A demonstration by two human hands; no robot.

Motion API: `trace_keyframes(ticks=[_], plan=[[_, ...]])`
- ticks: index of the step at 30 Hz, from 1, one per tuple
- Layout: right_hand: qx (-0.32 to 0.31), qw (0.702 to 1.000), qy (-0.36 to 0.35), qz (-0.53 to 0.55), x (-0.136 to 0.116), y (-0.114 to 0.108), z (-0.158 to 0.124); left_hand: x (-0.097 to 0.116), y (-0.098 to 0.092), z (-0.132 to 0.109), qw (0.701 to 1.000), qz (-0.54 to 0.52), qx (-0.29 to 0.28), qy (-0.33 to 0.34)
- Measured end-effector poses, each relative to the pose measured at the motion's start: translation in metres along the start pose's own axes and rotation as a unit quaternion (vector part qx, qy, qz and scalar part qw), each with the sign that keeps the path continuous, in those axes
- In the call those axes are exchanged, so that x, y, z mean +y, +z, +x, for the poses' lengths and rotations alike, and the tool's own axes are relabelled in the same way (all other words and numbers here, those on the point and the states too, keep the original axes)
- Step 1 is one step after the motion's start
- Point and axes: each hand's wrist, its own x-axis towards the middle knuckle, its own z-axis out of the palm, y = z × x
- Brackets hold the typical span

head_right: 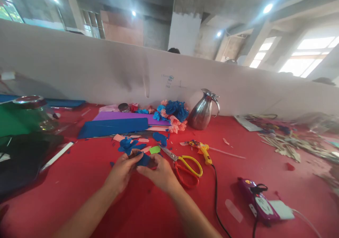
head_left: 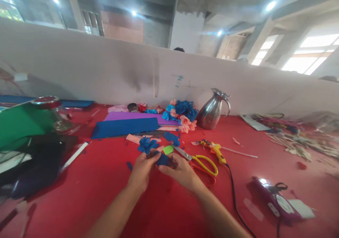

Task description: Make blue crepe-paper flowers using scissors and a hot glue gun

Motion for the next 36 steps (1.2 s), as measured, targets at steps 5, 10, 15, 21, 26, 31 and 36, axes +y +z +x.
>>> trace_keyframes(ticks=[5, 10, 15, 21, 26, 31, 36], plan=[[0.055, 0.976, 0.052, 0.202, 0.017, 0.001, 0.007, -0.003, 0.005, -0.004, 1.0, -0.014, -0.016, -0.013], [0.117, 0.953, 0.067, 0.271, 0.012, -0.021, 0.007, -0.009, 0.006, -0.008, 0.996, 0.079, -0.045, -0.008], [0.066, 0.98, 0.043, 0.182, 0.009, -0.023, 0.007, -0.007, 0.01, -0.013, 0.986, 0.113, -0.124, -0.005], [0.01, 0.994, -0.022, 0.106, 0.019, -0.017, 0.01, -0.006, 0.01, -0.011, 0.978, 0.154, -0.142, -0.004], [-0.018, 0.993, -0.02, 0.115, 0.02, -0.02, 0.01, -0.006, 0.005, -0.004, 0.971, 0.183, -0.152, 0.015], [-0.038, 0.994, -0.045, 0.09, 0.022, -0.021, 0.01, -0.004, 0.001, -0.003, 0.97, 0.189, -0.151, 0.016], [-0.009, 0.996, -0.054, 0.065, 0.032, -0.022, 0.013, -0.007, 0.0, -0.004, 0.973, 0.193, -0.124, -0.014]])
